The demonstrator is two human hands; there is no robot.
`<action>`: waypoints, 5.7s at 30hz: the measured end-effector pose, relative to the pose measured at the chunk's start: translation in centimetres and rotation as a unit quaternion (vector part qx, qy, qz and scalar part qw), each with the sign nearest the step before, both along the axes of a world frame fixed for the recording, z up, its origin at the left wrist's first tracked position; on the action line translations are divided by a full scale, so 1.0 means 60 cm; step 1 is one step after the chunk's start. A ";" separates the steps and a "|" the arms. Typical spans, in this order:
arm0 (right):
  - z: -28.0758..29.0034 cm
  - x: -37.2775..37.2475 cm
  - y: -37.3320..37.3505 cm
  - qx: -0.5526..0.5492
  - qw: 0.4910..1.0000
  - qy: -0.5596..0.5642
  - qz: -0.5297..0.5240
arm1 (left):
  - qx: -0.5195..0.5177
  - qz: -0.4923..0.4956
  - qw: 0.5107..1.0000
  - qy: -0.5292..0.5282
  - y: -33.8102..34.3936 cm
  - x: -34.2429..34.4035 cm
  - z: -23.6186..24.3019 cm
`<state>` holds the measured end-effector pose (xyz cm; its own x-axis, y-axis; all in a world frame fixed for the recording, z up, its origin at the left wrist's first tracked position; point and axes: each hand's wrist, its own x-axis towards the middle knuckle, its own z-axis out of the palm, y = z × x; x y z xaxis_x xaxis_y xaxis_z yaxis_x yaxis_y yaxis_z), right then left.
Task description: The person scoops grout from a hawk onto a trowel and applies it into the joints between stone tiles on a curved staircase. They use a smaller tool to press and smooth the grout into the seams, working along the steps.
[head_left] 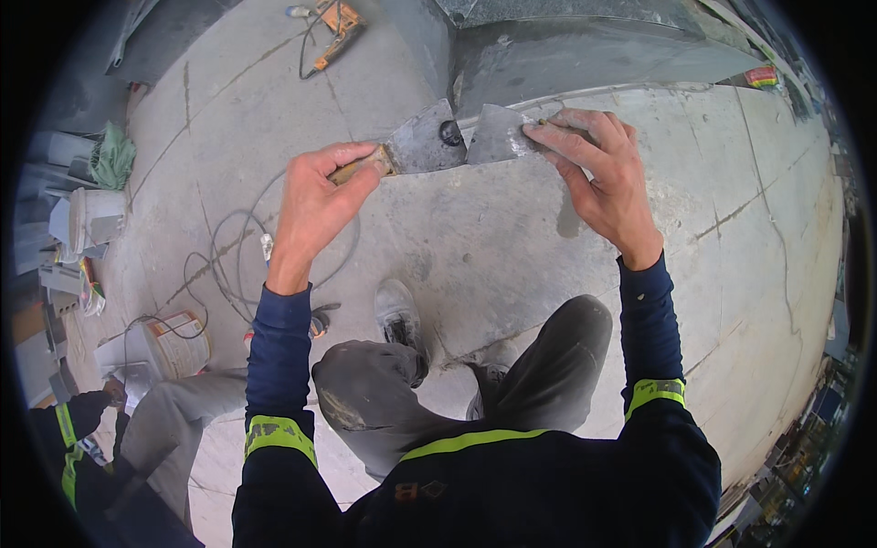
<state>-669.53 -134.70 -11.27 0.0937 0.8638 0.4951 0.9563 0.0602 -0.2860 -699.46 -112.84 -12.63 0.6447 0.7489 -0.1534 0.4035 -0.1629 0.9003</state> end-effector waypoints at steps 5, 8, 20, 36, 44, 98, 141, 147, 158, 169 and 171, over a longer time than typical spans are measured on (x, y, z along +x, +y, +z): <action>0.012 -0.008 0.008 -0.008 0.999 -0.044 0.012 | 0.091 0.012 0.996 0.020 -0.008 0.004 0.000; 0.016 -0.016 0.015 -0.027 0.998 -0.061 0.009 | 0.096 0.001 0.995 -0.026 -0.015 0.009 -0.001; -0.165 -0.007 0.101 0.169 0.902 0.359 -0.168 | 0.187 0.092 0.978 -0.002 -0.131 -0.057 0.116; -0.343 -0.064 0.385 0.379 0.798 0.422 -0.205 | 0.134 0.012 0.990 0.053 -0.223 -0.077 0.084; -0.354 -0.081 0.416 0.397 0.784 0.426 -0.214 | 0.115 0.001 0.991 0.074 -0.220 -0.085 0.088; -0.322 -0.042 0.336 0.330 0.811 0.397 -0.275 | 0.144 -0.016 0.988 0.046 -0.233 -0.092 0.087; -0.220 -0.034 0.146 0.123 0.775 0.620 -0.004 | -0.030 0.051 0.997 -0.044 -0.114 -0.083 0.087; -0.105 -0.059 0.107 0.050 0.925 0.375 0.018 | 0.173 0.117 0.975 0.076 -0.016 -0.038 0.020; -0.105 -0.069 0.099 0.009 0.988 0.139 -0.062 | 0.345 0.101 0.928 0.100 -0.042 -0.004 0.006; -0.278 -0.019 0.255 0.339 0.831 0.398 -0.191 | 0.254 0.053 0.965 0.044 -0.201 -0.067 0.123; -0.306 -0.022 0.294 0.351 0.812 0.423 -0.194 | 0.176 0.044 0.981 0.061 -0.228 -0.066 0.114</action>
<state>-670.85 -117.05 -29.64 0.8552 0.2202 0.4691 0.4207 0.2338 -0.8766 -703.40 -126.51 -5.77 0.5678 0.8215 0.0531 0.5318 -0.4153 0.7381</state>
